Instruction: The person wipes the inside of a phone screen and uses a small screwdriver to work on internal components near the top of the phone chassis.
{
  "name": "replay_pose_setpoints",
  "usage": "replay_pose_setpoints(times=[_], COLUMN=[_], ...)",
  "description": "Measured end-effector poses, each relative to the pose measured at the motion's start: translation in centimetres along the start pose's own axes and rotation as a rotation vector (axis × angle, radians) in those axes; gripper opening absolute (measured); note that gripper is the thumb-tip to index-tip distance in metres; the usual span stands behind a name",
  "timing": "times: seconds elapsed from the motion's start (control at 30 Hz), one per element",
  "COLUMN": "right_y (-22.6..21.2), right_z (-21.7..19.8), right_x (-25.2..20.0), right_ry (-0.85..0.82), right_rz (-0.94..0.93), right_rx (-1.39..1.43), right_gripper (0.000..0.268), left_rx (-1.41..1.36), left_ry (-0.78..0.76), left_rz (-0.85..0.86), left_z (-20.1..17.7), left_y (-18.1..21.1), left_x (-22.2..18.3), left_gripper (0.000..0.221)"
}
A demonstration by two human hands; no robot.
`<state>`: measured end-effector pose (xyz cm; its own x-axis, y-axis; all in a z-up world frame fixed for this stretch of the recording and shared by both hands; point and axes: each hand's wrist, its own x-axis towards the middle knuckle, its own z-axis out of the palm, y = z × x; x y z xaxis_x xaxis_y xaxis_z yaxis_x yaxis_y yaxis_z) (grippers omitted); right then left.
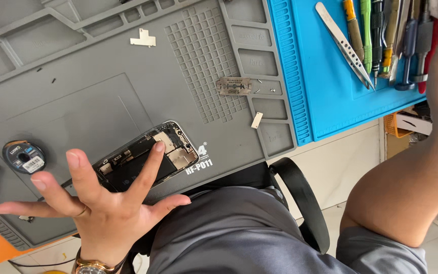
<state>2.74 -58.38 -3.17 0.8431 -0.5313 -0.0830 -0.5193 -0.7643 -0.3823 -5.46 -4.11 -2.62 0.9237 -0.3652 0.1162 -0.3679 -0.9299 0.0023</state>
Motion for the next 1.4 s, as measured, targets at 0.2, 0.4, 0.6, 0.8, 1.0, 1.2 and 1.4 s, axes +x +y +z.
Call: replay_pose_setpoints(times=[0.2,0.4,0.6,0.8,1.0,1.2,1.4], right_y=[1.4,4.1,3.1,36.2,21.2,-3.9,-14.0], right_z=[-0.3,2.0,1.9,-1.5,-0.6,0.2,1.8], right_x=[1.4,2.7,-2.0,-8.3,-8.7,-9.7,-11.3], right_ry=[-0.154,-0.18,-0.343,-0.511,-0.656,-0.604,-0.415], right_rz=[-0.596,-0.539,-0.493,-0.271,-0.02,-0.321,-0.431], right_rx=[-0.025,0.001,0.125,0.236,0.321,0.617,0.242], right_gripper=[0.027,0.007,0.06,0.072,0.096,0.047,0.01], left_rx=[-0.003,-0.028,-0.014,-0.038,-0.077,-0.072,-0.065], left_ry=[0.01,0.055,0.09,0.101,0.064,0.08,0.067], left_rz=[0.002,0.009,0.005,0.009,-0.026,-0.009,0.058], left_z=[0.5,0.8,1.2,0.9,0.5,0.8,1.4], left_y=[-0.4,-0.1,-0.1,0.1,0.4,0.1,-0.5], left_x=[-0.4,0.1,-0.2,0.0,-0.1,-0.4,-1.3], left_gripper=[0.104,0.099,0.092,0.089,0.089,0.093,0.098])
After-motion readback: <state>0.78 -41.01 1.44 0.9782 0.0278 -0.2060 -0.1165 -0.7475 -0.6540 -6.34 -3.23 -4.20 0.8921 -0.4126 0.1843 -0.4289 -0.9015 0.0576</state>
